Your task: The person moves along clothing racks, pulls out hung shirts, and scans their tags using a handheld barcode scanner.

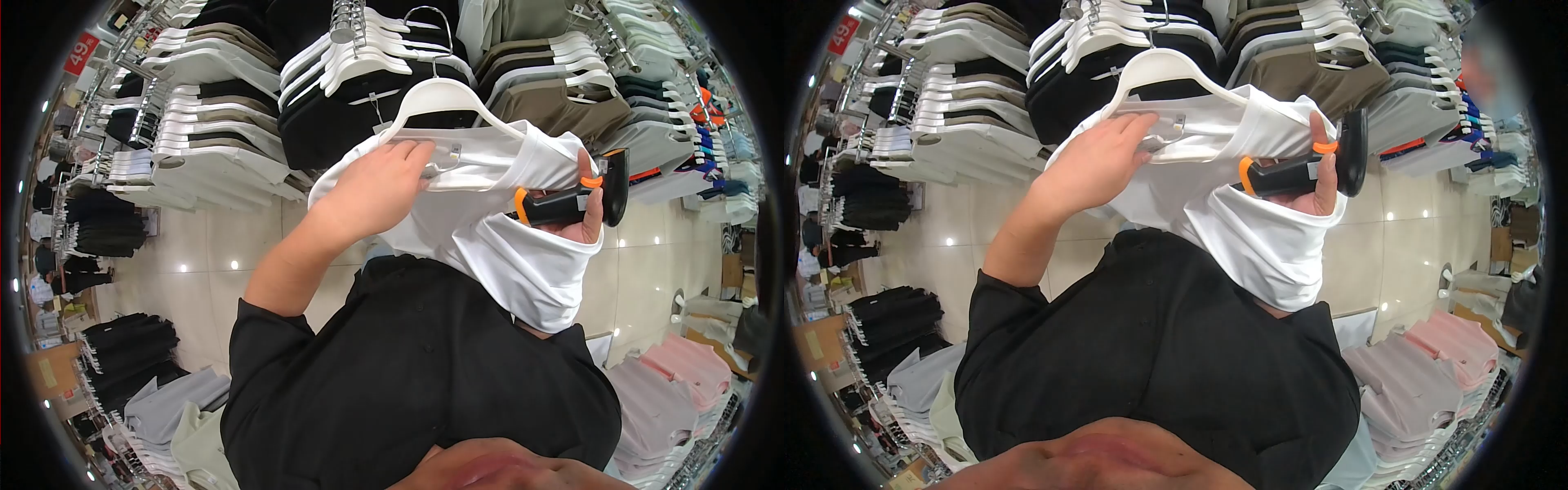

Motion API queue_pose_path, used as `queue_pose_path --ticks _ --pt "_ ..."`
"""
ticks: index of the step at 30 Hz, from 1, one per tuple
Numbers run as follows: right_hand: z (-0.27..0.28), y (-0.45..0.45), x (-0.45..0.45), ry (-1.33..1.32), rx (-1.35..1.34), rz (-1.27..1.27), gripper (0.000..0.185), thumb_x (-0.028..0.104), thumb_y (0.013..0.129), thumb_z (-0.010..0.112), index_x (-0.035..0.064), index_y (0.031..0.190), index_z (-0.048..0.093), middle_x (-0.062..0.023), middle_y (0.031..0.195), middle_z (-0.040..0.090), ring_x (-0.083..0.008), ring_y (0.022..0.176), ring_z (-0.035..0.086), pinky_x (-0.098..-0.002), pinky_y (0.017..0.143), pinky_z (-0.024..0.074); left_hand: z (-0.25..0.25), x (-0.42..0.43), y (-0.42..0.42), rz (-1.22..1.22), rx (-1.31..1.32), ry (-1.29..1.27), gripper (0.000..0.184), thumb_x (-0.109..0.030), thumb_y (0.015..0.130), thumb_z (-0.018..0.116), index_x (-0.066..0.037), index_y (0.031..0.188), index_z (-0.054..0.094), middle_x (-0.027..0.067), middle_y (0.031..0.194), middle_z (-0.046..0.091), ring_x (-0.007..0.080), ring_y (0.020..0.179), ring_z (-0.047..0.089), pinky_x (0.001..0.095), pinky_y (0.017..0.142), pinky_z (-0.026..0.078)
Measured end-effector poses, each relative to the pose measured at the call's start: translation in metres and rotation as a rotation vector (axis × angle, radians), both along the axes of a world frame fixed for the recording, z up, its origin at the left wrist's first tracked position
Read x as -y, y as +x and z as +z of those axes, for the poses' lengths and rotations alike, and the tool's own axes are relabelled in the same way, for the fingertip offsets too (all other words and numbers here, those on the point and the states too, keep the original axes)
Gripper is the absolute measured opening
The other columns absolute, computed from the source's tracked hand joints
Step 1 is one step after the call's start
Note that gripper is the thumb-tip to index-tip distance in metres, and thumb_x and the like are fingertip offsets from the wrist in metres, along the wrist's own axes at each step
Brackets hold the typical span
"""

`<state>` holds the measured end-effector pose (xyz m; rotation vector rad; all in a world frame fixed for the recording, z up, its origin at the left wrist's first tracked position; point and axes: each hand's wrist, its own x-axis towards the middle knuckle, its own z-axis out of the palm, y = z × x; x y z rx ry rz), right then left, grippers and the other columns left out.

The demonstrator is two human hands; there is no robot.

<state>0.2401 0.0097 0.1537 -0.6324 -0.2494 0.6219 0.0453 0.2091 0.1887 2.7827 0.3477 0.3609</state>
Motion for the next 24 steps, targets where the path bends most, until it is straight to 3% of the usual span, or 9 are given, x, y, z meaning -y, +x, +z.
queue_pose_path --ticks 3,8,11,15,17,18,20,21,24 --pt "-0.005 0.004 0.002 -0.002 -0.037 -0.003 0.065 0.045 0.097 0.07 0.0106 0.149 0.055 -0.0177 0.146 0.054 -0.034 0.126 0.063 -0.0514 0.107 0.0549 -0.005 -0.004 0.003 0.036 -0.073 -0.038 0.037 -0.018 0.098 0.066 0.004 0.125 0.054 0.0212 0.121 0.065 0.0396 0.115 0.062 0.0483 0.095 0.052" --pt "-0.008 0.005 -0.002 0.029 -0.033 -0.013 0.065 0.045 0.096 0.071 0.0093 0.149 0.056 -0.0178 0.146 0.055 -0.0328 0.125 0.063 -0.05 0.108 0.0542 -0.03 -0.002 0.011 0.015 0.13 0.239 0.078 -0.042 0.093 0.073 0.009 0.145 0.046 0.0269 0.133 0.06 0.0413 0.121 0.061 0.0458 0.103 0.05" --pt "-0.009 0.006 0.0 0.048 -0.026 0.043 0.064 0.044 0.097 0.071 0.0087 0.148 0.056 -0.0178 0.146 0.055 -0.0328 0.127 0.062 -0.0497 0.109 0.0534 -0.033 0.007 0.023 0.122 0.035 0.147 0.082 -0.045 0.09 0.077 0.006 0.146 0.046 0.0261 0.138 0.059 0.0442 0.131 0.054 0.0482 0.11 0.044" --pt "0.005 0.02 -0.014 0.045 -0.065 0.073 0.063 0.043 0.097 0.07 0.0085 0.148 0.057 -0.0182 0.146 0.055 -0.0336 0.13 0.061 -0.0509 0.112 0.0517 0.003 0.005 0.022 0.111 -0.153 -0.06 0.08 -0.043 0.087 0.08 0.005 0.144 0.05 0.0257 0.142 0.057 0.0433 0.131 0.055 0.0464 0.111 0.045" --pt "-0.015 0.004 -0.001 0.099 -0.077 0.03 0.063 0.043 0.097 0.07 0.0082 0.148 0.056 -0.0184 0.146 0.055 -0.0337 0.129 0.062 -0.0514 0.109 0.0546 -0.007 0.017 -0.026 -0.051 0.378 0.078 0.061 -0.035 0.086 0.083 0.001 0.131 0.062 0.0191 0.129 0.066 0.0377 0.117 0.065 0.0433 0.097 0.053" --pt "-0.016 0.003 0.001 0.094 -0.092 0.038 0.063 0.043 0.097 0.07 0.008 0.148 0.055 -0.0183 0.145 0.056 -0.0337 0.127 0.064 -0.0511 0.106 0.0567 -0.004 0.016 -0.037 -0.069 0.374 0.086 0.061 -0.035 0.086 0.083 0.001 0.131 0.062 0.0191 0.129 0.066 0.0377 0.117 0.065 0.0433 0.097 0.053" --pt "-0.02 0.004 0.004 0.1 -0.115 0.033 0.064 0.042 0.097 0.07 0.0078 0.148 0.055 -0.0181 0.145 0.056 -0.0337 0.125 0.065 -0.0509 0.103 0.0588 0.0 0.012 -0.055 0.351 0.632 0.277 0.039 -0.021 0.089 0.081 -0.002 0.12 0.07 0.0152 0.115 0.072 0.0338 0.104 0.069 0.0398 0.09 0.055" --pt "-0.022 0.005 0.005 0.107 -0.115 0.072 0.064 0.041 0.097 0.07 0.0078 0.149 0.054 -0.018 0.145 0.056 -0.034 0.124 0.065 -0.0508 0.102 0.0601 -0.007 0.007 -0.067 0.342 0.629 0.283 0.039 -0.021 0.089 0.081 -0.002 0.12 0.07 0.0152 0.115 0.072 0.0338 0.104 0.069 0.0398 0.09 0.055" --pt "-0.028 0.011 -0.001 0.164 -0.12 0.098 0.065 0.039 0.098 0.07 0.0079 0.151 0.051 -0.0182 0.146 0.057 -0.0348 0.124 0.066 -0.0511 0.1 0.0615 -0.021 0.002 -0.085 0.421 0.363 -0.213 0.027 -0.018 0.094 0.076 -0.002 0.115 0.071 0.0149 0.104 0.074 0.0333 0.096 0.071 0.0379 0.087 0.055"
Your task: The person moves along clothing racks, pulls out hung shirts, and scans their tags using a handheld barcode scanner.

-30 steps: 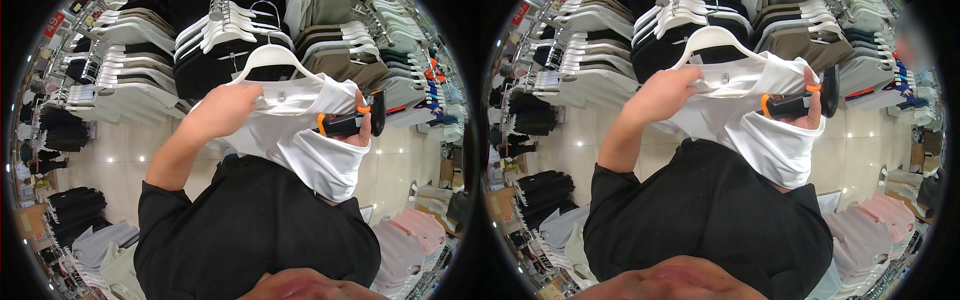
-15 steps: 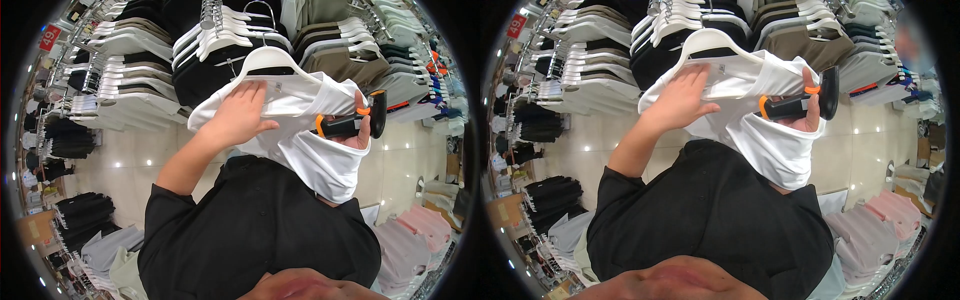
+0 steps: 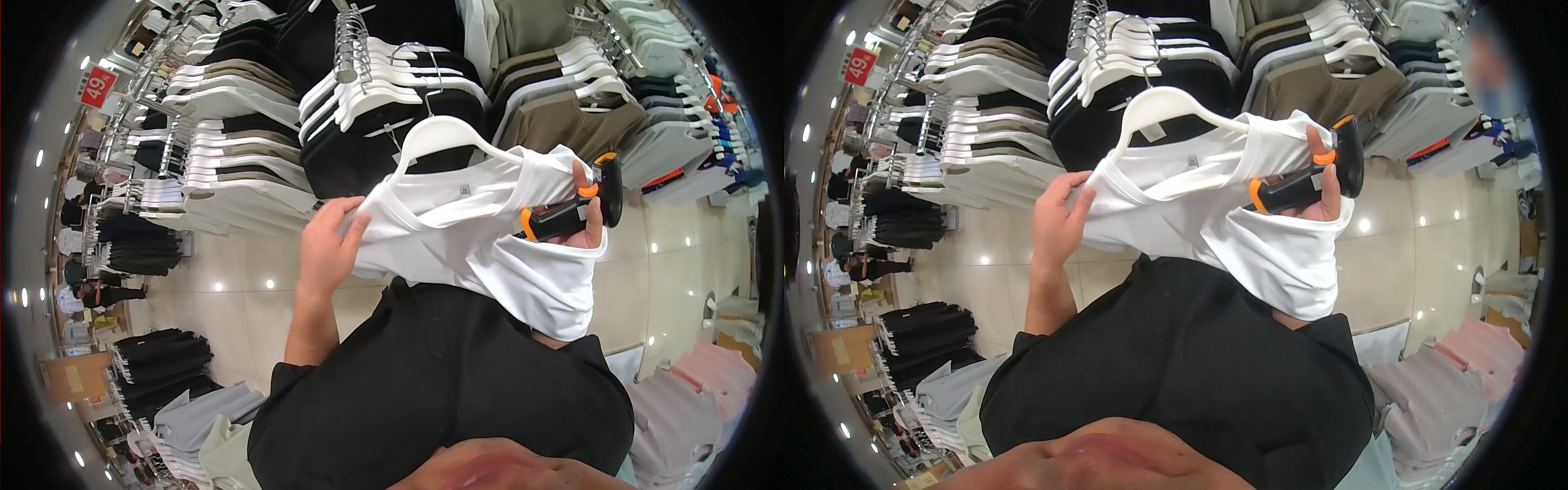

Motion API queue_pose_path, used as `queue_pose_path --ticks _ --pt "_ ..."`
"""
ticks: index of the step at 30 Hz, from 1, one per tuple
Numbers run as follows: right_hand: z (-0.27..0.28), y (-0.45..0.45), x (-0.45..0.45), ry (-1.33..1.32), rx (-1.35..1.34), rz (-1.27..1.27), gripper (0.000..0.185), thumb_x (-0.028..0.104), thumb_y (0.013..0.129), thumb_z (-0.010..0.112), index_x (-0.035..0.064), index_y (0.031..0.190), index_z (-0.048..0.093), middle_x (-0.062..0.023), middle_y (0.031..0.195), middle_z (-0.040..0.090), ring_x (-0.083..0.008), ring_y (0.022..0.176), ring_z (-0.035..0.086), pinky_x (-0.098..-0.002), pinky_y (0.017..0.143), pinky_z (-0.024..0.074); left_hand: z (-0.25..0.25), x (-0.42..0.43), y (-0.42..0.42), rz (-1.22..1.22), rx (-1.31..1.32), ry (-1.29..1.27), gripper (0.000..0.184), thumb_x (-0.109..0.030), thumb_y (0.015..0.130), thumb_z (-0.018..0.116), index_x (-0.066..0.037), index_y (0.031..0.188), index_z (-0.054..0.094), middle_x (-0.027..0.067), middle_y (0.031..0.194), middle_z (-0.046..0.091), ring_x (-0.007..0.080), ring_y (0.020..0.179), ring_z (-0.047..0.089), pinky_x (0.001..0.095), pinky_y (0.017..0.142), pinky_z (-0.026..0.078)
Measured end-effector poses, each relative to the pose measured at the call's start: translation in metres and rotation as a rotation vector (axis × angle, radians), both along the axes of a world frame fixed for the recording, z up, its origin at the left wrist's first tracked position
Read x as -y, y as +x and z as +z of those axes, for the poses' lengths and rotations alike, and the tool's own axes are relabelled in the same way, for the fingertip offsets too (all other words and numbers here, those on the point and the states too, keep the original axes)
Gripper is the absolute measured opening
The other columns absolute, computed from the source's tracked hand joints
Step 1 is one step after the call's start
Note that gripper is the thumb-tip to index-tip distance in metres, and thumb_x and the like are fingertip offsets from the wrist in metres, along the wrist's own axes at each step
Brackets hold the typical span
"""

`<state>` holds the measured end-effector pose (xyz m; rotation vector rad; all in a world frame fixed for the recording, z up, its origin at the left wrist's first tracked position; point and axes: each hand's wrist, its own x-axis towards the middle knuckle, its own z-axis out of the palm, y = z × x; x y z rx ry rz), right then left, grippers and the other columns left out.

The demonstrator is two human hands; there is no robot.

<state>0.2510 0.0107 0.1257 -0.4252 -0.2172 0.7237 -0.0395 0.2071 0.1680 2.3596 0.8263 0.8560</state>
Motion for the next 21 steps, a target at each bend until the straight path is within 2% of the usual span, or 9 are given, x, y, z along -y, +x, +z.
queue_pose_path --ticks 6,9,11,12,15,17,18,20,21 --pt "0.004 0.002 0.001 0.092 -0.009 0.063 0.058 0.034 0.098 0.07 0.009 0.146 0.051 -0.018 0.147 0.058 -0.0375 0.126 0.065 -0.0552 0.102 0.0602 -0.004 0.01 -0.005 0.041 -0.024 -0.118 0.022 -0.019 0.097 0.073 -0.003 0.111 0.071 0.0152 0.099 0.073 0.0357 0.085 0.07 0.0406 0.075 0.055" --pt "-0.02 0.019 -0.003 0.111 0.062 0.012 0.054 0.034 0.095 0.074 0.0091 0.14 0.057 -0.0185 0.153 0.052 -0.0426 0.135 0.057 -0.0628 0.111 0.0504 -0.012 0.012 -0.009 0.136 0.014 0.082 0.022 -0.019 0.098 0.072 -0.002 0.111 0.07 0.0161 0.097 0.072 0.0358 0.08 0.069 0.0403 0.071 0.054" --pt "-0.031 0.039 -0.003 0.184 0.213 0.178 0.054 0.033 0.091 0.077 0.0095 0.136 0.059 -0.0209 0.159 0.045 -0.0481 0.145 0.044 -0.0664 0.12 0.0358 -0.017 0.003 -0.015 0.2 0.046 0.129 0.021 -0.019 0.098 0.072 -0.002 0.111 0.07 0.0163 0.096 0.072 0.0357 0.08 0.069 0.0397 0.071 0.054" --pt "-0.019 0.045 -0.001 0.148 0.316 0.276 0.054 0.029 0.089 0.079 0.0099 0.136 0.059 -0.0215 0.165 0.037 -0.05 0.151 0.034 -0.0627 0.124 0.0275 -0.018 -0.002 -0.018 0.271 0.074 0.18 0.02 -0.018 0.098 0.071 -0.002 0.111 0.07 0.0165 0.096 0.072 0.0355 0.08 0.069 0.0391 0.071 0.054" --pt "-0.067 0.086 0.021 -0.053 0.549 0.397 0.052 0.026 0.093 0.077 0.0097 0.138 0.057 -0.021 0.166 0.032 -0.0477 0.149 0.038 -0.0576 0.124 0.0306 -0.006 -0.012 -0.031 0.389 0.139 0.252 0.019 -0.016 0.099 0.07 0.0 0.111 0.069 0.017 0.095 0.072 0.036 0.082 0.069 0.0386 0.072 0.054" --pt "-0.093 0.105 0.046 -0.413 0.476 0.368 0.049 0.016 0.096 0.074 0.0077 0.14 0.054 -0.0196 0.149 0.052 -0.0395 0.125 0.064 -0.0484 0.095 0.0571 -0.003 -0.018 -0.027 0.431 0.18 0.253 0.02 -0.016 0.101 0.069 0.002 0.111 0.069 0.0163 0.095 0.072 0.0327 0.082 0.069 0.0371 0.073 0.054" --pt "-0.117 0.115 0.048 -0.604 0.559 0.322 0.043 0.015 0.096 0.075 0.0064 0.134 0.058 -0.0159 0.13 0.066 -0.0299 0.104 0.072 -0.0416 0.077 0.0601 0.001 -0.019 -0.024 0.456 0.237 0.219 0.021 -0.017 0.102 0.068 0.002 0.111 0.069 0.0158 0.094 0.073 0.0301 0.081 0.069 0.0362 0.074 0.053" --pt "-0.173 0.147 0.042 -0.883 0.797 0.369 0.042 0.019 0.092 0.078 0.0058 0.129 0.062 -0.0109 0.102 0.074 -0.0219 0.083 0.073 -0.0367 0.069 0.0594 0.007 -0.037 -0.011 0.499 0.274 0.169 0.022 -0.017 0.102 0.068 0.003 0.112 0.069 0.0152 0.094 0.073 0.0275 0.081 0.069 0.0352 0.074 0.053" --pt "-0.182 0.151 0.03 -0.884 0.8 0.384 0.042 0.019 0.092 0.078 0.0058 0.129 0.062 -0.0109 0.102 0.074 -0.0219 0.083 0.073 -0.0367 0.069 0.0594 0.006 -0.049 -0.014 0.528 0.303 0.141 0.022 -0.018 0.103 0.067 0.003 0.112 0.069 0.0144 0.094 0.073 0.0256 0.081 0.068 0.0345 0.075 0.053"
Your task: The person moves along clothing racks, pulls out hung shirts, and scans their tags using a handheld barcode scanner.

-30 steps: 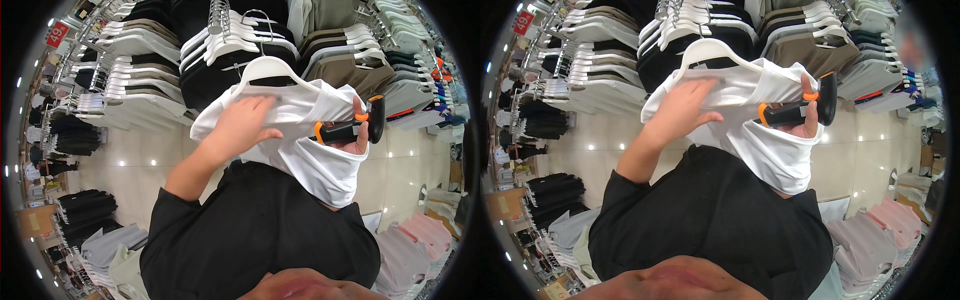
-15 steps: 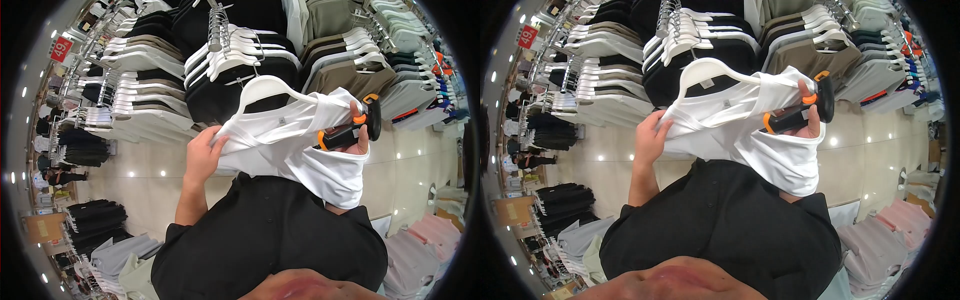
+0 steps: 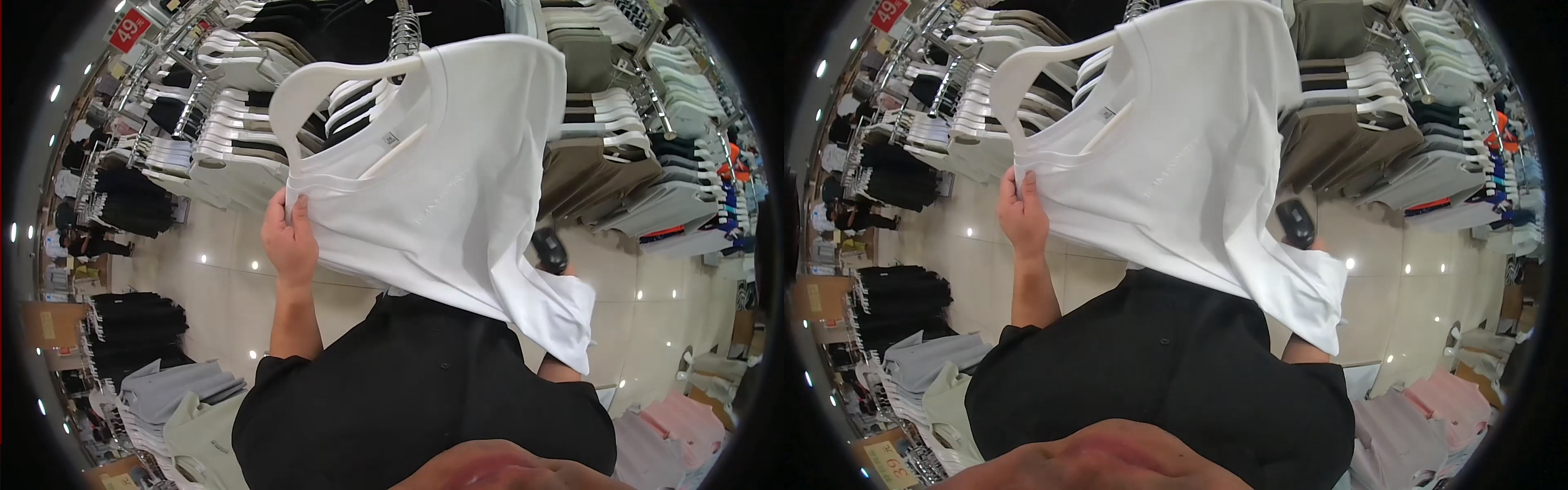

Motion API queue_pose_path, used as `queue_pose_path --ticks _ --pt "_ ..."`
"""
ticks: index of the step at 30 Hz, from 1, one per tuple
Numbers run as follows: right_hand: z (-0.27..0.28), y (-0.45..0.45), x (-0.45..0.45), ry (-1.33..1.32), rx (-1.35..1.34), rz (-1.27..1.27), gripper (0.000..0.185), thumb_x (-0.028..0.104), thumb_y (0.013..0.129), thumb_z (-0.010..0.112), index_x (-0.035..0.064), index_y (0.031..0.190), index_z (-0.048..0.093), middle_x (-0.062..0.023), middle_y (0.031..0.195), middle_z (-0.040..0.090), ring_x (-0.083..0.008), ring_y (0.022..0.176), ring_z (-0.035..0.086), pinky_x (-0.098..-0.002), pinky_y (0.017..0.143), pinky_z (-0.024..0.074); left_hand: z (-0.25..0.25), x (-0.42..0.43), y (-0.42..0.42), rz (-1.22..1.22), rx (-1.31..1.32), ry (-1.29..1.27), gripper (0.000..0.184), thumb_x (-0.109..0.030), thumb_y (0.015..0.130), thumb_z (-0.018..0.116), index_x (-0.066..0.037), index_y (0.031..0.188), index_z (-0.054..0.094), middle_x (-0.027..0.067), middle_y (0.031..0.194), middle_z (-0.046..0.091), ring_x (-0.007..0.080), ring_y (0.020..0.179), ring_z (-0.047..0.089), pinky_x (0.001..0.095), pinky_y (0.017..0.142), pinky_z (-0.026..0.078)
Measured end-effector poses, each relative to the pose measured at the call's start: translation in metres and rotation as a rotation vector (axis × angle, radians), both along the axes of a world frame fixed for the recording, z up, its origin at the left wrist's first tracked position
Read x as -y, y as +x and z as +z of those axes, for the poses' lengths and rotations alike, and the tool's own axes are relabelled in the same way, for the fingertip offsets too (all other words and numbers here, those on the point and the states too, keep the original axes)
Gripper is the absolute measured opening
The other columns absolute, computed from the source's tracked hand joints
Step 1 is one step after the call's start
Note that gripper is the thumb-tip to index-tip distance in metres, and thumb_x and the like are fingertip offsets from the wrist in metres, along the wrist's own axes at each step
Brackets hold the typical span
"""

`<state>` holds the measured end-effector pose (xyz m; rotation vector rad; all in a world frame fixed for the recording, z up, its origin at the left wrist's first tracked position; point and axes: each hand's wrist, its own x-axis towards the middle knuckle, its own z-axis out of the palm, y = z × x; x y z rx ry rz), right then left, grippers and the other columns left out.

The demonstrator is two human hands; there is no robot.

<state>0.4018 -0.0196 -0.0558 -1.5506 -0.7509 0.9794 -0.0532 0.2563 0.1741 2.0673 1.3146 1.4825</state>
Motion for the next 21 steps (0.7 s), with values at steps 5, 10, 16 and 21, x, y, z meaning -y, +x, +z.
queue_pose_path --ticks 5,10,16,21 --pt "-0.066 -0.038 0.083 -0.806 0.209 0.371 0.04 0.023 0.088 0.082 0.005 0.12 0.067 -0.0085 0.086 0.073 -0.0194 0.071 0.07 -0.0342 0.063 0.0585 0.008 -0.012 -0.002 0.04 0.05 -0.011 0.023 -0.019 0.104 0.067 0.002 0.112 0.069 0.0133 0.093 0.074 0.0236 0.079 0.067 0.0331 0.074 0.052" --pt "-0.016 -0.049 0.083 -1.194 0.156 0.484 0.028 0.024 0.079 0.085 -0.0001 0.088 0.075 -0.0096 0.076 0.074 -0.0186 0.06 0.069 -0.0323 0.058 0.0572 0.01 -0.029 -0.004 0.001 -0.031 0.089 0.02 -0.016 0.101 0.069 0.001 0.111 0.069 0.0136 0.093 0.073 0.0279 0.079 0.069 0.0339 0.072 0.053" --pt "0.105 -0.029 0.075 -0.91 0.421 0.203 0.029 0.019 0.076 0.083 -0.0041 0.09 0.073 -0.0119 0.071 0.073 -0.0216 0.062 0.07 -0.0362 0.063 0.0557 -0.001 -0.03 0.003 -0.19 -0.289 0.218 0.015 -0.014 0.095 0.073 -0.004 0.105 0.068 0.0113 0.086 0.068 0.036 0.076 0.067 0.0413 0.065 0.053" --pt "0.181 -0.05 0.027 -0.148 0.384 -0.113 0.039 0.005 0.082 0.084 0.0002 0.118 0.07 -0.0085 0.103 0.075 -0.0158 0.091 0.067 -0.0333 0.084 0.0537 -0.017 -0.032 0.011 -0.286 -0.396 0.258 0.016 -0.016 0.092 0.074 -0.007 0.103 0.068 0.0085 0.083 0.066 0.0334 0.071 0.066 0.0424 0.06 0.051"
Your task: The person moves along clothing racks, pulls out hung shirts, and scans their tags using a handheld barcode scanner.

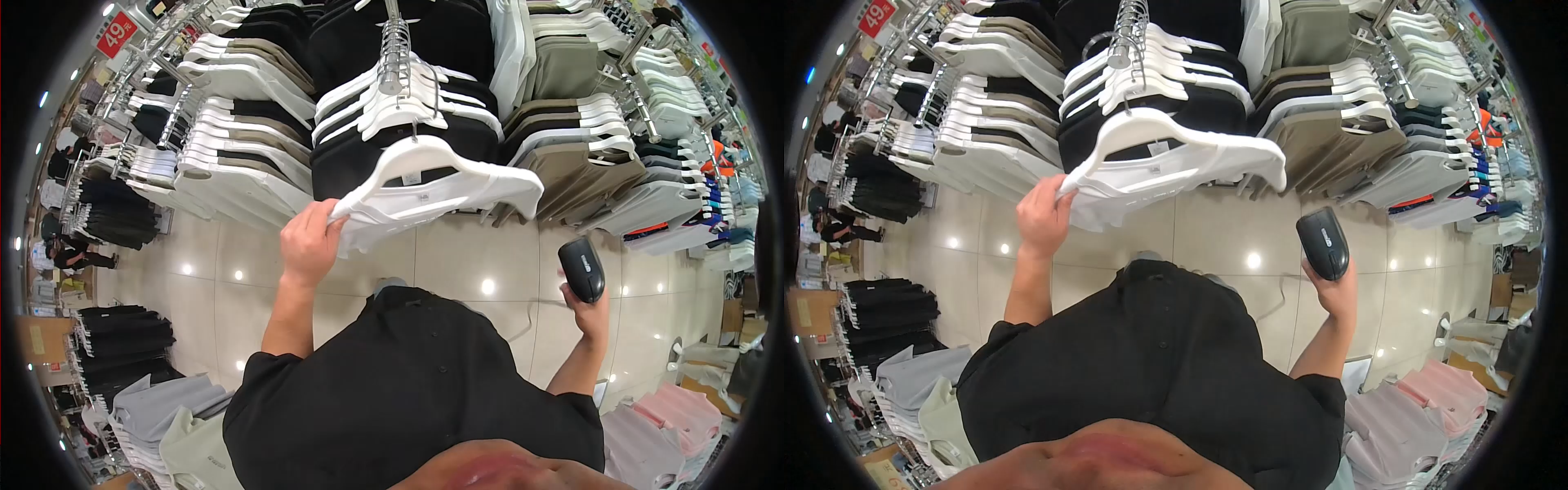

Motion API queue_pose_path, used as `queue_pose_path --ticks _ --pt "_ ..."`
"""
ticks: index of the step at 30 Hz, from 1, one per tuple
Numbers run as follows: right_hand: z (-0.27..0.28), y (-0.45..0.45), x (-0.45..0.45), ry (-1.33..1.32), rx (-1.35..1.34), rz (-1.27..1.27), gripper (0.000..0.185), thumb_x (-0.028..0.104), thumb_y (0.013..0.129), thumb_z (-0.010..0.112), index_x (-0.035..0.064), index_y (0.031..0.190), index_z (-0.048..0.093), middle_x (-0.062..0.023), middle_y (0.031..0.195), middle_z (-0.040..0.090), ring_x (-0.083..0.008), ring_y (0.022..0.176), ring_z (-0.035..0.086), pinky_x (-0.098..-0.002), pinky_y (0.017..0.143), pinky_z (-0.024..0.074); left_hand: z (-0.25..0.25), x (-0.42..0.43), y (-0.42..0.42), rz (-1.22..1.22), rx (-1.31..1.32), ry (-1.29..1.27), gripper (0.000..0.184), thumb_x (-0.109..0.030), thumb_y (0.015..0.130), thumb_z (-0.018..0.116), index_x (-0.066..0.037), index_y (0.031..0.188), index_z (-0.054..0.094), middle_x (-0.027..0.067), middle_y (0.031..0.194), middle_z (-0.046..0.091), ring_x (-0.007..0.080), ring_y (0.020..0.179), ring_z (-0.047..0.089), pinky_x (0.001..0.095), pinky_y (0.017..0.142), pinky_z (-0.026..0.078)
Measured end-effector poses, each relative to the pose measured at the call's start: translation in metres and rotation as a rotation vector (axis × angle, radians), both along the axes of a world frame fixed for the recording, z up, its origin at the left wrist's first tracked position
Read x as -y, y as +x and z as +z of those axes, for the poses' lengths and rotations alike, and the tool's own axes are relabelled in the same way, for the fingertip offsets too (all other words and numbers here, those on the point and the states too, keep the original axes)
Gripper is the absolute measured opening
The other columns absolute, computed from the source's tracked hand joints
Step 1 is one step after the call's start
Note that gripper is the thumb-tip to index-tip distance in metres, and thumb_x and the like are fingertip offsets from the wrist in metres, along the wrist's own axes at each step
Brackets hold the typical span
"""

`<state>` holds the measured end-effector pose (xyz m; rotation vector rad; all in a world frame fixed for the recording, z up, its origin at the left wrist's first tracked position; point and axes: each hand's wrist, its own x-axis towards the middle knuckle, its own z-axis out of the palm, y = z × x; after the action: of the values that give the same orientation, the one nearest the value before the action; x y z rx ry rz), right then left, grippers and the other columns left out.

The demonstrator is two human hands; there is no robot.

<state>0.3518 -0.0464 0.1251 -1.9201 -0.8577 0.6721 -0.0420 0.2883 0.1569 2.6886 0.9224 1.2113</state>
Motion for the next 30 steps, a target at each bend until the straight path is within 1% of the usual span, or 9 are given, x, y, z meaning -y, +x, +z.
queue_pose_path --ticks 4,7,11,13,15,16,20,23,30 --pt "0.06 -0.03 -0.074 0.35 0.176 0.262 0.084 -0.002 0.077 0.082 -0.0017 0.152 0.045 -0.017 0.154 0.051 -0.0256 0.143 0.049 -0.0348 0.118 0.0355 -0.003 -0.008 0.0 -0.038 -0.015 -0.017 0.016 -0.017 0.092 0.075 -0.007 0.102 0.068 0.0077 0.082 0.066 0.0318 0.069 0.066 0.041 0.059 0.051" --pt "0.059 -0.027 -0.116 0.314 0.571 0.49 0.061 0.003 0.072 0.078 0.0048 0.132 0.068 -0.0186 0.162 0.043 -0.039 0.156 0.032 -0.0507 0.125 0.0266 -0.003 -0.015 -0.001 -0.063 0.016 -0.038 0.017 -0.016 0.091 0.075 -0.007 0.102 0.067 0.0082 0.082 0.066 0.0324 0.07 0.066 0.0409 0.06 0.052" --pt "0.054 -0.024 -0.154 0.205 0.69 0.543 0.054 0.01 0.071 0.08 0.0083 0.124 0.072 -0.0176 0.163 0.041 -0.0442 0.154 0.031 -0.0605 0.125 0.0227 -0.016 -0.032 -0.007 -0.081 0.044 -0.071 0.019 -0.016 0.092 0.076 -0.005 0.104 0.067 0.0088 0.084 0.066 0.0331 0.07 0.066 0.0405 0.06 0.052" --pt "0.048 -0.014 -0.174 0.256 0.715 0.56 0.052 0.007 0.072 0.079 0.0061 0.124 0.071 -0.0173 0.156 0.048 -0.0425 0.147 0.042 -0.0537 0.121 0.0322 -0.026 -0.044 -0.008 -0.082 0.04 -0.085 0.02 -0.017 0.092 0.075 -0.005 0.105 0.067 0.0088 0.086 0.067 0.0332 0.071 0.066 0.0408 0.061 0.052" --pt "0.039 -0.002 -0.191 0.219 0.375 0.636 0.052 0.003 0.072 0.079 0.0037 0.123 0.07 -0.015 0.143 0.057 -0.0371 0.131 0.057 -0.0434 0.113 0.0434 -0.039 -0.056 -0.008 -0.088 0.036 -0.095 0.02 -0.018 0.093 0.075 -0.005 0.106 0.067 0.0088 0.087 0.067 0.0333 0.072 0.067 0.0411 0.061 0.053" --pt "0.033 -0.001 -0.199 0.268 0.364 0.642 0.051 0.006 0.079 0.081 0.002 0.127 0.063 -0.0103 0.122 0.062 -0.0252 0.11 0.062 -0.0347 0.1 0.0487 -0.046 -0.063 -0.006 -0.078 0.019 -0.135 0.021 -0.019 0.093 0.075 -0.005 0.107 0.068 0.0087 0.089 0.068 0.0334 0.073 0.067 0.0416 0.062 0.053" --pt "0.0 -0.003 -0.216 0.252 0.275 0.565 0.054 0.004 0.08 0.083 0.0037 0.128 0.056 -0.0068 0.112 0.063 -0.0192 0.104 0.06 -0.0321 0.095 0.0483 -0.07 -0.087 -0.001 -0.05 -0.022 -0.238 0.021 -0.021 0.094 0.074 -0.007 0.109 0.069 0.0081 0.092 0.069 0.0334 0.077 0.068 0.0433 0.066 0.054" --pt "-0.017 -0.011 -0.222 0.201 0.164 0.498 0.041 0.005 0.08 0.083 0.0029 0.117 0.066 -0.0077 0.115 0.061 -0.0247 0.107 0.062 -0.0328 0.099 0.048 -0.092 -0.098 0.002 -0.05 -0.042 -0.286 0.022 -0.021 0.093 0.074 -0.008 0.111 0.069 0.0089 0.092 0.069 0.0345 0.08 0.068 0.0441 0.068 0.054" --pt "-0.054 -0.005 -0.233 0.159 0.194 0.436 0.061 0.008 0.078 0.086 0.004 0.132 0.058 -0.0104 0.123 0.065 -0.0281 0.114 0.064 -0.0362 0.101 0.049 -0.107 -0.131 0.015 -0.11 -0.023 -0.303 0.026 -0.017 0.092 0.074 -0.007 0.116 0.07 0.0114 0.093 0.066 0.0372 0.086 0.064 0.0466 0.075 0.051"
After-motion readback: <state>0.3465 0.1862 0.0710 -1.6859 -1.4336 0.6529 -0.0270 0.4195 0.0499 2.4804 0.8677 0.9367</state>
